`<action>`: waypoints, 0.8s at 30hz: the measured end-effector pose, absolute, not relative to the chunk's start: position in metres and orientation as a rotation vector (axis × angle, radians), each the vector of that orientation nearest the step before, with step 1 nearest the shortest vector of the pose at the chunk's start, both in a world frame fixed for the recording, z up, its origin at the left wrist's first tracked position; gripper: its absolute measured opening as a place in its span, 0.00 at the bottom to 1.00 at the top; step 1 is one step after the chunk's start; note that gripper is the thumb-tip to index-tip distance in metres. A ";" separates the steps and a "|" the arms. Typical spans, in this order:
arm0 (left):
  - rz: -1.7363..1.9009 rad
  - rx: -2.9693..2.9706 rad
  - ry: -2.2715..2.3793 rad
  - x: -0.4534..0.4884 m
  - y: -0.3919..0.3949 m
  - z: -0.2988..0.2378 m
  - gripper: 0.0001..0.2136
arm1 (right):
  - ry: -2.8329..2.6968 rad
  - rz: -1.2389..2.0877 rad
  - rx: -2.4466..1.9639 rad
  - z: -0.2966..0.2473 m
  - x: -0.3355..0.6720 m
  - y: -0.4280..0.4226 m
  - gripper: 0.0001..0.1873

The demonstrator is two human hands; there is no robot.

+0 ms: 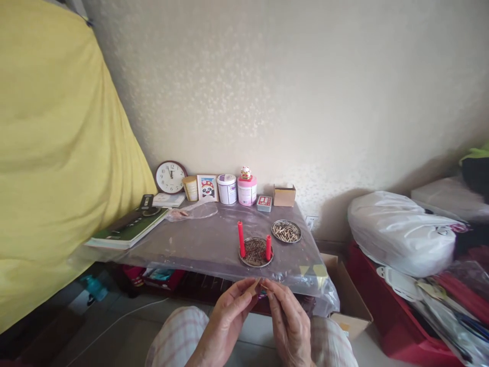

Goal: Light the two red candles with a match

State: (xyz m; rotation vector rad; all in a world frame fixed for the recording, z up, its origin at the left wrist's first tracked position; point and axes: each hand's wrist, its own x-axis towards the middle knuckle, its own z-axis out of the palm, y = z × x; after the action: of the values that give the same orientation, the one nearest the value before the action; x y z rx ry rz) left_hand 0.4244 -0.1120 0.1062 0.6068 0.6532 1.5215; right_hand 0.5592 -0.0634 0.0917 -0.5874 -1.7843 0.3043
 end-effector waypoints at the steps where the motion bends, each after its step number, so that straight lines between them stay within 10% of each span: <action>1: 1.525 0.603 0.655 0.424 -0.111 0.105 0.11 | -1.790 0.310 -0.590 0.090 0.558 -0.063 0.18; 24: 1.625 0.576 0.848 0.422 -0.097 0.098 0.08 | -1.726 0.162 -0.567 0.104 0.558 -0.059 0.15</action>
State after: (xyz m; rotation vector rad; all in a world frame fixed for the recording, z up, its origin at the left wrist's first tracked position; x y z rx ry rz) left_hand 0.4225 -0.0973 0.0983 0.5757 0.8478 1.6249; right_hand 0.5584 -0.0588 0.1045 -0.5668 -1.7260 0.1622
